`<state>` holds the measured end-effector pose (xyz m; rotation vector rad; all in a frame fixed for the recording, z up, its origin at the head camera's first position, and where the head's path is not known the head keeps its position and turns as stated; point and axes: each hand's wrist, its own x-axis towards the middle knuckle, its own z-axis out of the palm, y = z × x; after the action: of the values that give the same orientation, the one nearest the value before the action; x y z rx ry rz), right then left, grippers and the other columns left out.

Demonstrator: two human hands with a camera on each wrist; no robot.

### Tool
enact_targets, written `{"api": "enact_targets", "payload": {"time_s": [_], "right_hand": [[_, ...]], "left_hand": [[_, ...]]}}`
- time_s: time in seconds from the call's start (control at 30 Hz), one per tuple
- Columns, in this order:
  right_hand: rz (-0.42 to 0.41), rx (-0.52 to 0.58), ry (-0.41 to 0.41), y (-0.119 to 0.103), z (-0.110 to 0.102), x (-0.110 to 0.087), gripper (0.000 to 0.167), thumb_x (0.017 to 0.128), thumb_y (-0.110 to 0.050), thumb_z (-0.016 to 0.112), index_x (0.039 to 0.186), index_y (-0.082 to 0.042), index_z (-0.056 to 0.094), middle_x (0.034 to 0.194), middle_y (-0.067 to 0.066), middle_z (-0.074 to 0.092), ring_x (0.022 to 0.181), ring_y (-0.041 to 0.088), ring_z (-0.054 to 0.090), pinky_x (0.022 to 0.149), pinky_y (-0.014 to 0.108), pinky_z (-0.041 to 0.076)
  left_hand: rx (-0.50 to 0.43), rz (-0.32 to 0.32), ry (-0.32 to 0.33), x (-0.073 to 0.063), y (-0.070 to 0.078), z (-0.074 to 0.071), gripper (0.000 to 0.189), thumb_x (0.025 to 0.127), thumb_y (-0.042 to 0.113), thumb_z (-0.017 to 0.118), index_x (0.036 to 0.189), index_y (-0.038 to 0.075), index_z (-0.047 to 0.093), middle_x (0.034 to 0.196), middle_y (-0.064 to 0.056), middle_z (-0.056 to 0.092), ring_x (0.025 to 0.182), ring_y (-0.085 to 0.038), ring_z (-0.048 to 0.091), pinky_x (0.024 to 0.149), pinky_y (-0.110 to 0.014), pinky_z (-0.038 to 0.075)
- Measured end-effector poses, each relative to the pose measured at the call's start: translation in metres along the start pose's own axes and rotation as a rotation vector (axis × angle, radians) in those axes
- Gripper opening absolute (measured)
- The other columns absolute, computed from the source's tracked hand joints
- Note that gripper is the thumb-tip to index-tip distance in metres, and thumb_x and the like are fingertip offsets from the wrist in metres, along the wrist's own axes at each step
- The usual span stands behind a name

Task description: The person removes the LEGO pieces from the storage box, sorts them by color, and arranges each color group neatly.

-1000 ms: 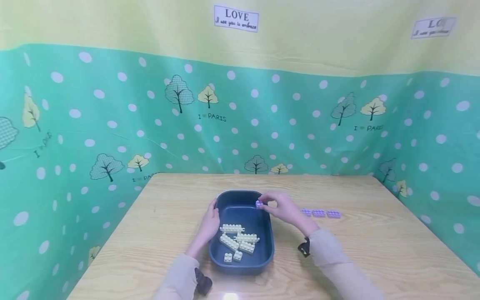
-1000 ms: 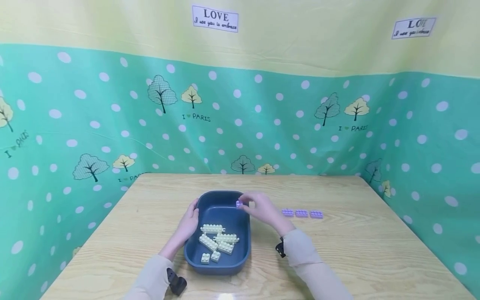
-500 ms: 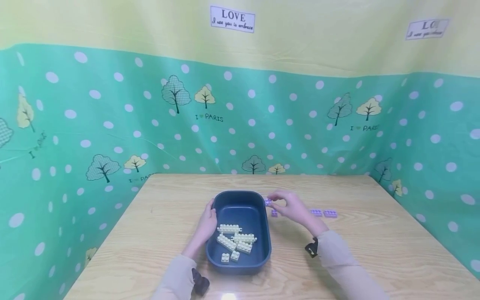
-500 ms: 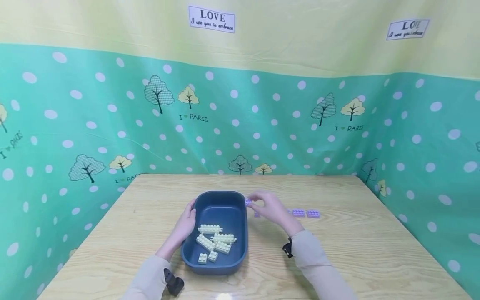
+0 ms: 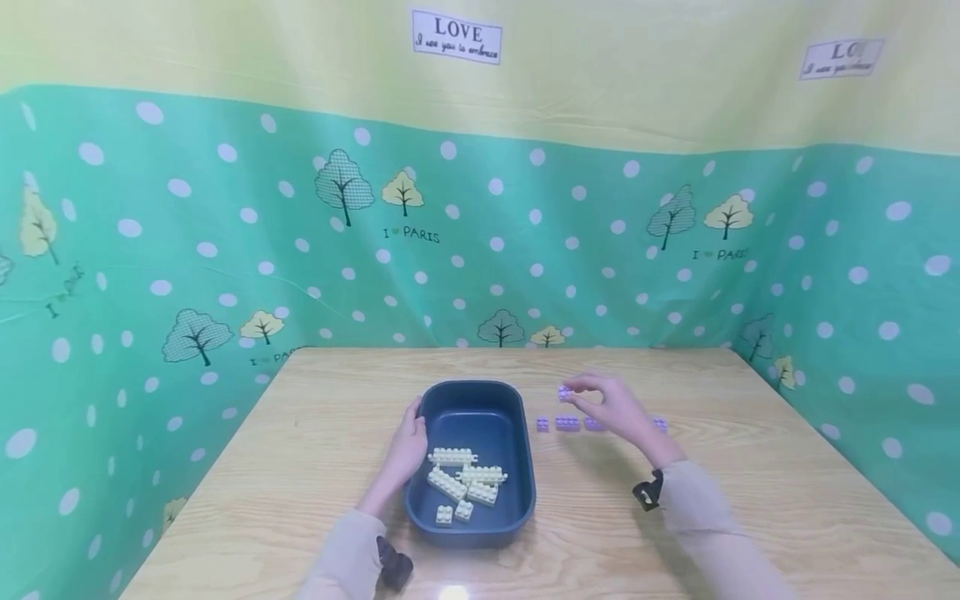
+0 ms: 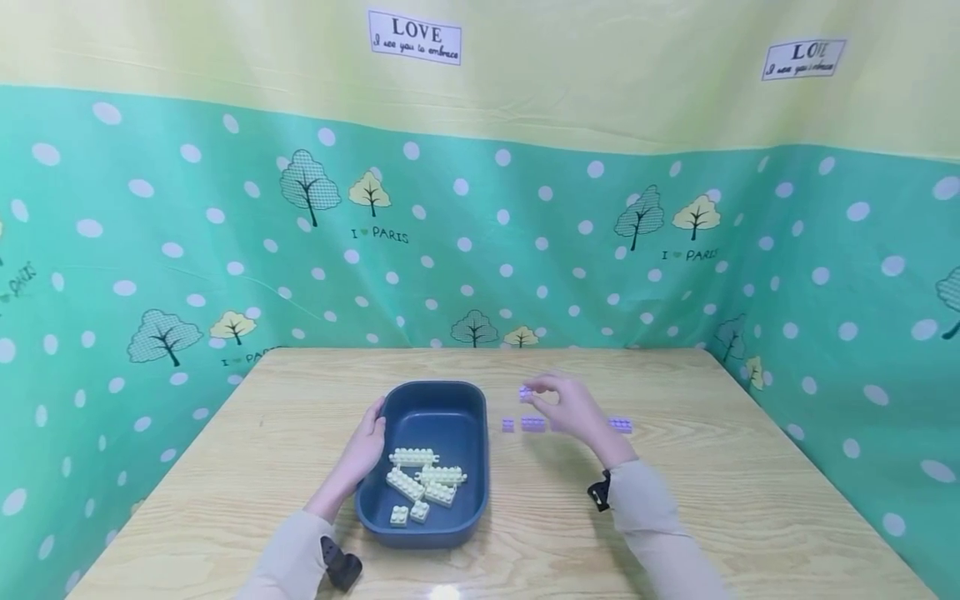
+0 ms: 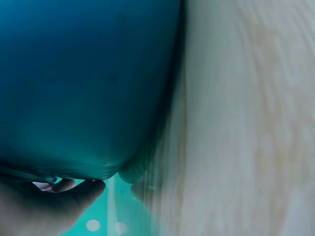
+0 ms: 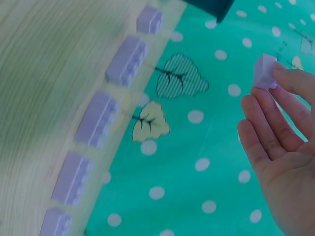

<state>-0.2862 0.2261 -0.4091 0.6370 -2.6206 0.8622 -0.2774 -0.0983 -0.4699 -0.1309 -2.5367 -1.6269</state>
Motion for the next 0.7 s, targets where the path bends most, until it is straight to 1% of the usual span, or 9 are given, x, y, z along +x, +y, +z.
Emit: {"api": "enact_targets", "payload": {"time_s": [0.13,0.3,0.43,0.7], "right_hand": [[0.041,-0.010,0.007,0.008,-0.010,-0.005,0.032,0.086,-0.019,0.067,0.116,-0.007,0.065,0.118,0.015,0.064,0.108,0.033,0.060,0.091,0.052,0.051],[0.090,0.008,0.010,0.019,-0.020,-0.013,0.036,0.088,-0.019,0.065,0.120,-0.005,0.062,0.117,0.016,0.065,0.109,0.035,0.059,0.094,0.052,0.049],[0.113,-0.004,0.019,0.028,-0.028,-0.019,0.034,0.088,-0.020,0.064,0.119,-0.005,0.062,0.117,0.016,0.064,0.109,0.036,0.059,0.094,0.053,0.048],[0.143,-0.031,0.044,0.046,-0.039,-0.031,0.031,0.090,-0.019,0.063,0.116,-0.002,0.063,0.117,0.018,0.064,0.110,0.039,0.058,0.095,0.055,0.047]], "left_hand": [[0.003,0.000,-0.003,0.000,0.000,-0.001,0.048,0.100,0.006,0.028,0.145,-0.007,0.021,0.145,-0.033,0.029,0.135,-0.047,0.026,0.114,-0.056,0.021],[-0.002,0.003,-0.008,-0.001,0.001,-0.002,0.048,0.099,0.006,0.028,0.144,-0.008,0.020,0.144,-0.034,0.028,0.134,-0.048,0.027,0.113,-0.056,0.022],[-0.008,0.005,-0.012,0.000,0.001,-0.002,0.048,0.099,0.005,0.028,0.144,-0.009,0.020,0.145,-0.034,0.028,0.134,-0.048,0.027,0.113,-0.056,0.022],[-0.021,0.006,-0.007,0.000,0.002,-0.002,0.047,0.099,0.005,0.028,0.144,-0.010,0.021,0.146,-0.033,0.026,0.135,-0.047,0.024,0.114,-0.056,0.020]]}}
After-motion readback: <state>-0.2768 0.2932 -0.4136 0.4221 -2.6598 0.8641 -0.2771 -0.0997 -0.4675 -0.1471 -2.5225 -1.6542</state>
